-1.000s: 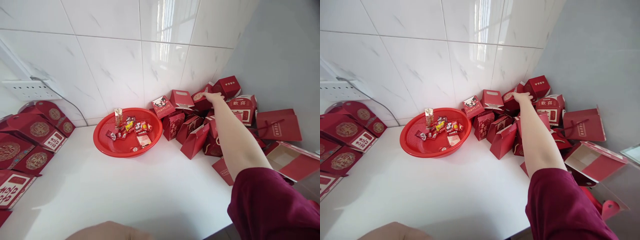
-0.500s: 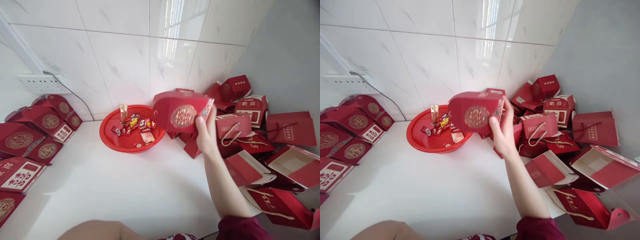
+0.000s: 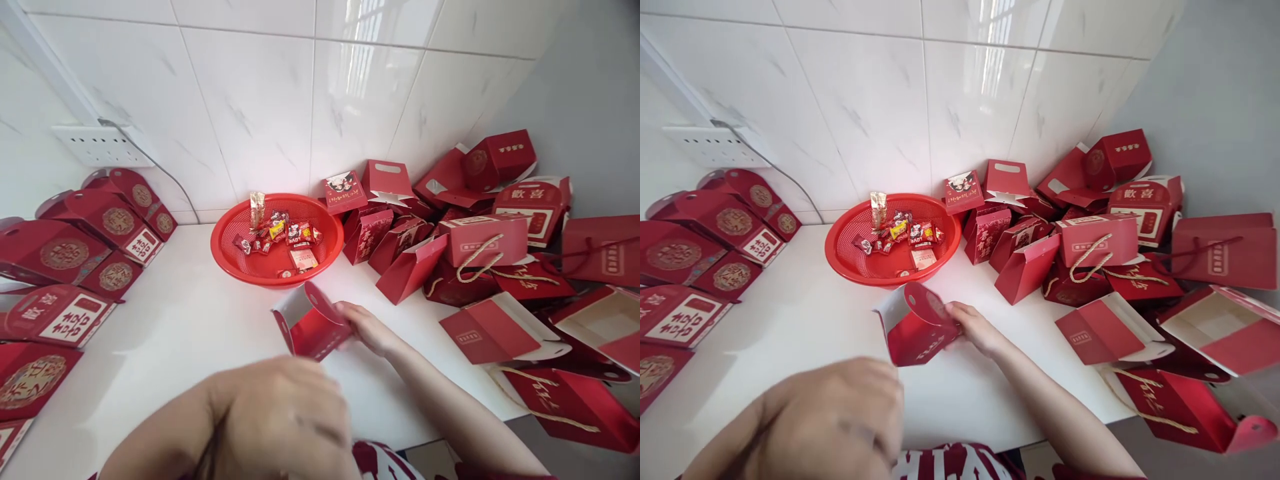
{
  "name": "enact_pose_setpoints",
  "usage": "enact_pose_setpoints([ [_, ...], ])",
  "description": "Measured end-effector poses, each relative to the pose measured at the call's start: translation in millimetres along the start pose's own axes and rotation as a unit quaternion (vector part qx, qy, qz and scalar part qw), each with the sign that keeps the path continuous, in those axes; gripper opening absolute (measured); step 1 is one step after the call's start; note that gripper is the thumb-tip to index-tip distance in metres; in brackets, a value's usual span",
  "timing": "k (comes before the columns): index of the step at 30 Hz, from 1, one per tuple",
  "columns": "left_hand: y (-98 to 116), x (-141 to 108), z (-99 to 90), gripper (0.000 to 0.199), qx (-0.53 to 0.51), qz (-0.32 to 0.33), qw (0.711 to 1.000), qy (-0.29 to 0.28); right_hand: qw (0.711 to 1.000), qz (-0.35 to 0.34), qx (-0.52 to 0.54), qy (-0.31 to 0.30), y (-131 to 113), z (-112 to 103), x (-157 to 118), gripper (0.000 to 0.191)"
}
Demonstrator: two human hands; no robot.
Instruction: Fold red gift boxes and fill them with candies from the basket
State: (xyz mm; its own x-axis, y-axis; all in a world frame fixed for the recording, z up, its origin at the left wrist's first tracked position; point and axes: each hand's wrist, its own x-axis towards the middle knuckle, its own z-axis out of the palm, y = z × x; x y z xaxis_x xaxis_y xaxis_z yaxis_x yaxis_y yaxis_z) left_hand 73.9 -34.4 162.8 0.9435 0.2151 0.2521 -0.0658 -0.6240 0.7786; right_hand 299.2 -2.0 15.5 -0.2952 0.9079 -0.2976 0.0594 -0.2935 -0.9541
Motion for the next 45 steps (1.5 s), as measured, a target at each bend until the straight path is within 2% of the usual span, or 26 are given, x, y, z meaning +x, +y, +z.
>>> enact_pose_setpoints([
  [1, -2.2, -0.2, -13.7, 0.017, 0.060, -0.009, 0.998, 0.006, 0.998, -0.007, -0.058, 0.021, 4.4, -3.5, 1.8, 0.045],
  [3, -12.8, -5.0, -31.2, 0.017, 0.179, -0.067, 0.980, 0.053, 0.990, -0.028, -0.116, 0.070, 8.2, -8.9, 1.9, 0.033],
  [5, -28.5, -13.5, -35.8, 0.018, 0.266, -0.125, 0.951, 0.099, 0.981, -0.069, -0.149, 0.105, 2.9, -10.7, -4.2, 0.026],
  [7, -43.7, -22.9, -31.9, 0.019, 0.309, -0.159, 0.930, 0.123, 0.959, -0.160, -0.205, 0.112, -10.8, -8.0, -15.2, 0.022],
  [9, -53.7, -30.3, -25.1, 0.020, 0.315, -0.177, 0.922, 0.135, 0.913, -0.298, -0.265, 0.083, -28.4, -1.7, -27.1, 0.021],
  [12, -58.7, -35.1, -15.4, 0.020, 0.301, -0.195, 0.923, 0.137, 0.816, -0.468, -0.339, 0.008, -48.9, 10.6, -38.6, 0.021],
  [14, -59.5, -35.1, -9.8, 0.029, 0.308, -0.204, 0.921, 0.123, 0.762, -0.517, -0.390, -0.019, -54.0, 17.4, -41.0, 0.018],
  [15, -60.2, -35.0, -7.2, 0.030, 0.315, -0.207, 0.919, 0.117, 0.745, -0.527, -0.409, -0.025, -54.3, 19.7, -41.3, 0.016],
  [17, -62.7, -36.2, -3.0, 0.021, 0.324, -0.214, 0.914, 0.121, 0.730, -0.529, -0.430, -0.035, -52.6, 21.1, -42.0, 0.014],
  [20, -67.9, -43.6, -1.2, 0.011, 0.288, -0.252, 0.906, 0.179, 0.738, -0.507, -0.443, -0.052, -50.4, 16.2, -46.0, 0.016],
  [23, -72.9, -54.7, -3.6, 0.008, 0.216, -0.330, 0.885, 0.247, 0.756, -0.450, -0.470, -0.068, -50.4, 8.3, -51.7, 0.020],
  [26, -79.1, -63.2, -2.5, 0.014, 0.185, -0.377, 0.871, 0.256, 0.772, -0.386, -0.494, -0.103, -49.2, 3.5, -54.8, 0.027],
  [31, -88.7, -66.6, 15.5, 0.022, 0.269, -0.330, 0.860, 0.281, 0.793, -0.353, -0.476, -0.139, -46.7, 2.7, -54.3, 0.029],
  [35, -88.7, -61.4, 29.0, 0.030, 0.219, -0.365, 0.862, 0.276, 0.808, -0.351, -0.443, -0.167, -45.2, 2.6, -50.3, 0.025],
  [37, -88.4, -58.2, 32.2, 0.035, 0.170, -0.391, 0.865, 0.266, 0.812, -0.355, -0.437, -0.153, -42.1, 1.5, -46.2, 0.024],
  [41, -95.6, -56.8, 38.4, 0.043, 0.097, -0.398, 0.875, 0.257, 0.822, -0.377, -0.414, -0.105, -36.0, -2.6, -37.6, 0.023],
  [45, -112.4, -60.1, 52.3, 0.056, 0.045, -0.345, 0.896, 0.277, 0.846, -0.357, -0.390, -0.068, -35.5, -1.8, -35.2, 0.026],
])
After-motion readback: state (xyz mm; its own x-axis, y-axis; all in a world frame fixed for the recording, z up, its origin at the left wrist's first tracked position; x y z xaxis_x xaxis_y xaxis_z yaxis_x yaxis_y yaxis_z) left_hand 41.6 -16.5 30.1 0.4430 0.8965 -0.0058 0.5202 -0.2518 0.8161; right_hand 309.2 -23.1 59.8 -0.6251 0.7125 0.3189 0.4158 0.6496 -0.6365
